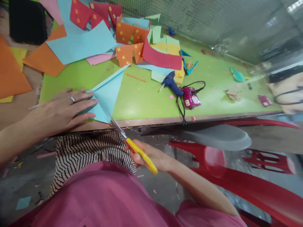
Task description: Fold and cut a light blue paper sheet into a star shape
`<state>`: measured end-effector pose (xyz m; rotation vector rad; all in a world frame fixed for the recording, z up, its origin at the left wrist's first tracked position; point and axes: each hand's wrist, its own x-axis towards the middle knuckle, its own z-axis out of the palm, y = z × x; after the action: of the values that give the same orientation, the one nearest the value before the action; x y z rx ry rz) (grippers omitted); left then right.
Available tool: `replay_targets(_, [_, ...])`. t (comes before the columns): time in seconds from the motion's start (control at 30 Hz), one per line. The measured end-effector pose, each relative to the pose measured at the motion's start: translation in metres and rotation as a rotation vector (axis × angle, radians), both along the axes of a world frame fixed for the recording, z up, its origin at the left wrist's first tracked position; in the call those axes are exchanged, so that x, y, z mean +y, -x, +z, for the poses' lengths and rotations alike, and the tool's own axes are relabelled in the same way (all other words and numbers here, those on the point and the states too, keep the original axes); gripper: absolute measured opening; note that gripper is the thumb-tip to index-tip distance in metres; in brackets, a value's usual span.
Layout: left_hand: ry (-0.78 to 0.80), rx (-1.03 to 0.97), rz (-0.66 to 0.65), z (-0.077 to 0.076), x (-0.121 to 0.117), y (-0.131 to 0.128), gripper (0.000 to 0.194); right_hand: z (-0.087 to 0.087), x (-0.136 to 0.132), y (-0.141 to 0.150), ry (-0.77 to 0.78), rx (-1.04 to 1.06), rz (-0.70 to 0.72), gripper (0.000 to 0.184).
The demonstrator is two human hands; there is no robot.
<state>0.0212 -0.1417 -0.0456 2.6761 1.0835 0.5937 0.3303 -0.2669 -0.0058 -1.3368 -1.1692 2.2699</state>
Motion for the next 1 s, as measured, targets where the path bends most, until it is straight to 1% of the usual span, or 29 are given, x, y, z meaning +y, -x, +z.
replay_targets(0.13, [0.002, -0.012, 0.026, 0.003, -0.002, -0.003, 0.042, -0.004, -0.007, -0.003, -0.001, 0.019, 0.012, 0.078])
replay_targets(0.27, [0.040, 0.007, 0.070, 0.006, -0.002, -0.006, 0.042, -0.007, -0.011, -0.002, -0.012, 0.050, 0.030, 0.082])
replay_targets(0.33, [0.082, 0.027, 0.115, 0.011, -0.001, -0.008, 0.044, -0.008, -0.011, -0.001, -0.010, 0.048, 0.037, 0.084])
replay_targets(0.43, [0.178, 0.093, 0.214, 0.023, 0.004, -0.013, 0.051, -0.010, -0.010, 0.002, -0.015, 0.011, 0.041, 0.087])
replay_targets(0.5, [0.248, 0.145, 0.255, 0.030, 0.011, -0.015, 0.057, -0.012, -0.011, 0.004, -0.029, -0.008, 0.045, 0.088])
replay_targets(0.57, [0.301, 0.163, 0.279, 0.033, 0.020, -0.018, 0.059, -0.014, -0.012, 0.004, -0.050, -0.017, 0.056, 0.088])
replay_targets(0.7, [0.393, 0.134, 0.309, 0.030, 0.036, -0.018, 0.057, -0.019, -0.015, 0.004, -0.087, -0.024, 0.081, 0.085])
replay_targets(0.77, [0.439, 0.123, 0.297, 0.028, 0.041, -0.018, 0.056, -0.021, -0.016, 0.004, -0.098, -0.006, 0.075, 0.083])
replay_targets(0.87, [0.417, 0.103, 0.277, 0.026, 0.044, -0.016, 0.058, -0.025, -0.017, 0.006, -0.083, 0.010, 0.058, 0.084])
replay_targets(0.93, [0.397, 0.103, 0.300, 0.026, 0.044, -0.016, 0.056, -0.028, -0.018, 0.009, -0.054, 0.020, 0.033, 0.087])
replay_targets(1.0, [0.446, 0.084, 0.319, 0.026, 0.046, -0.015, 0.052, -0.029, -0.018, 0.012, -0.047, 0.034, 0.016, 0.089])
